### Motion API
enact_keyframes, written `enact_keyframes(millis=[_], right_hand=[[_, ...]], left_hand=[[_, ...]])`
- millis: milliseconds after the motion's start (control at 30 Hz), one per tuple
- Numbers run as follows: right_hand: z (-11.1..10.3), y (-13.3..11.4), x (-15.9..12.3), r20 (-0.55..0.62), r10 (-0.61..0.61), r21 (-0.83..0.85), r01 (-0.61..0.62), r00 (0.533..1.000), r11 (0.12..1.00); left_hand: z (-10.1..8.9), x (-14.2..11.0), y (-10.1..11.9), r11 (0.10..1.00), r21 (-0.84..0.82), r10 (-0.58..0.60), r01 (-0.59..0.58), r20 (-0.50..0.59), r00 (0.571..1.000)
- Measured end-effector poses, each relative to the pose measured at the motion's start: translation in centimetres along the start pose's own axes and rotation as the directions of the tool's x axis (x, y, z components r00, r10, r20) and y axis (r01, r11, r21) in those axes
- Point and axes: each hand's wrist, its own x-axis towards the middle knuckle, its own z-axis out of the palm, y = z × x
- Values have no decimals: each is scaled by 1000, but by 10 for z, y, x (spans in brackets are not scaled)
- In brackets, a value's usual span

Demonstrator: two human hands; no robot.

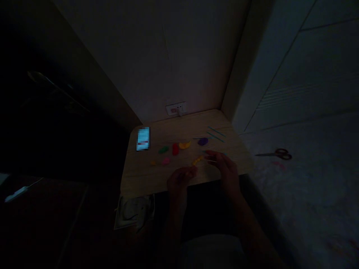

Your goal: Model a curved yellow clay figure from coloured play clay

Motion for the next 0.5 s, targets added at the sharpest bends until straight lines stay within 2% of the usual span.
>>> enact_keyframes(millis=[133,500], right_hand=[[-10,-2,7,-63,-18,-12,17,998,1000],[-13,-1,7,-64,-10,-18,9,998,1000]], left_hand=[[1,0,1,999,-35,-7,7,-10,1000],[2,-5,6,996,-23,-82,83,46,996]])
